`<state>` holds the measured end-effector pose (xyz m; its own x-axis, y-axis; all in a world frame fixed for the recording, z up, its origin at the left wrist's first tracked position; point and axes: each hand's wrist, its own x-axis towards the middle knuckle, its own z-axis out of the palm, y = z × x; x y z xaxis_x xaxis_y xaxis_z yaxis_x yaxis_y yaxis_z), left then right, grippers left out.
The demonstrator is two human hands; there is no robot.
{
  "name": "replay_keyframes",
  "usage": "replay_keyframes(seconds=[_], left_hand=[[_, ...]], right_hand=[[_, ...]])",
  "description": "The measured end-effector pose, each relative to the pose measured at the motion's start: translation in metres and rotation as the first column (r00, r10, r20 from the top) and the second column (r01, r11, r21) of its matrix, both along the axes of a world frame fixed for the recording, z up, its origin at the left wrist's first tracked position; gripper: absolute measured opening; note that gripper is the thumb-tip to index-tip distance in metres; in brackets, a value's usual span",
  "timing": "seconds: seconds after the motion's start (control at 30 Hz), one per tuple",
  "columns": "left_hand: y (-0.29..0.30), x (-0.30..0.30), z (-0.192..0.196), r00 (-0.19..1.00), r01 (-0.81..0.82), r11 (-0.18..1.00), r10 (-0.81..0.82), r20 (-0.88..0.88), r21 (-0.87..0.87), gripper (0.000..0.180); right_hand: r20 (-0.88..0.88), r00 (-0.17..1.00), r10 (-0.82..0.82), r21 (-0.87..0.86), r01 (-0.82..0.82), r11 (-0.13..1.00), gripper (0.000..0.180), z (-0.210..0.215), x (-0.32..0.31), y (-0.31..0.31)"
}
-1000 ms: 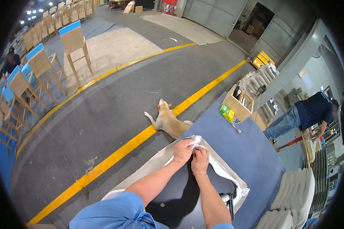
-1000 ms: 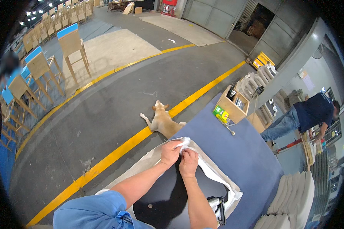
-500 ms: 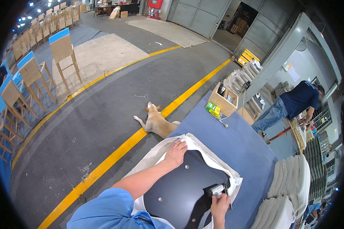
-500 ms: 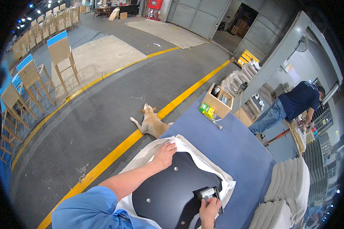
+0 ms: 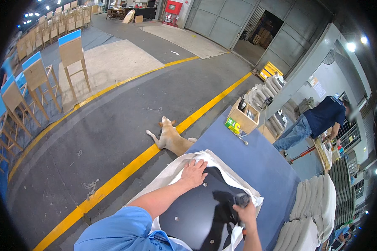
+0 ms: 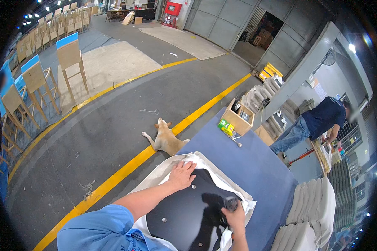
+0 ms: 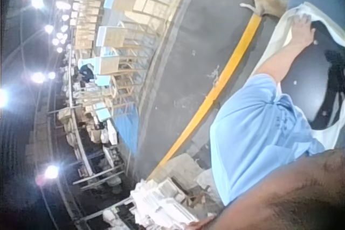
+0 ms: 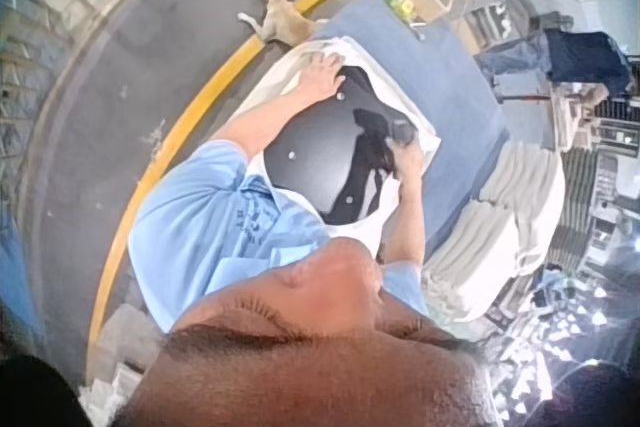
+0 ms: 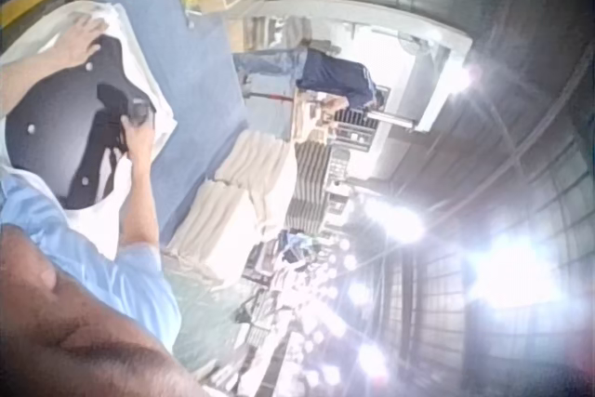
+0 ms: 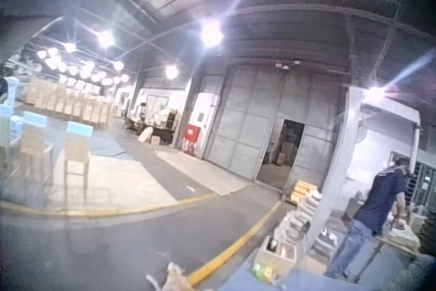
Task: The person covers a cushion with white fabric, smooths it, and secures it to the cushion base using a staple gun. The person repeats this process for multiple cushions, stacking the finished ones on the table.
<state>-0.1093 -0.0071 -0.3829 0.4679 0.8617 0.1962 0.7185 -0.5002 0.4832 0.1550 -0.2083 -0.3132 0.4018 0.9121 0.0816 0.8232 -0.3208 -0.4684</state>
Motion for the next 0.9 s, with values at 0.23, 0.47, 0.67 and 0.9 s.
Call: replay_keyframes(seconds=[0.23,0.47,0.67,0.9], left_hand=[[0.007,-0.011,-0.012,0.999,0.027,1.000,-0.027,0.026,0.009,0.048],[0.011,-0.013,-0.022,0.987,0.030,0.999,-0.032,0.160,0.010,0.036],[0.008,0.002,-0.021,0.977,0.022,0.996,-0.041,0.208,0.089,0.031],[0.011,0.002,-0.022,0.965,0.045,0.993,-0.071,0.252,0.106,0.026]], right_hand=[[-0.717,0.696,0.031,-0.138,-0.185,0.973,0.029,0.035,-0.053,0.161],[-0.615,0.788,0.039,-0.366,-0.329,0.870,0.028,0.028,-0.101,0.244],[-0.569,0.816,0.099,-0.339,-0.343,0.876,0.022,0.005,-0.094,0.243],[-0.174,0.958,0.227,0.034,-0.225,0.974,0.071,0.000,-0.099,0.153]])
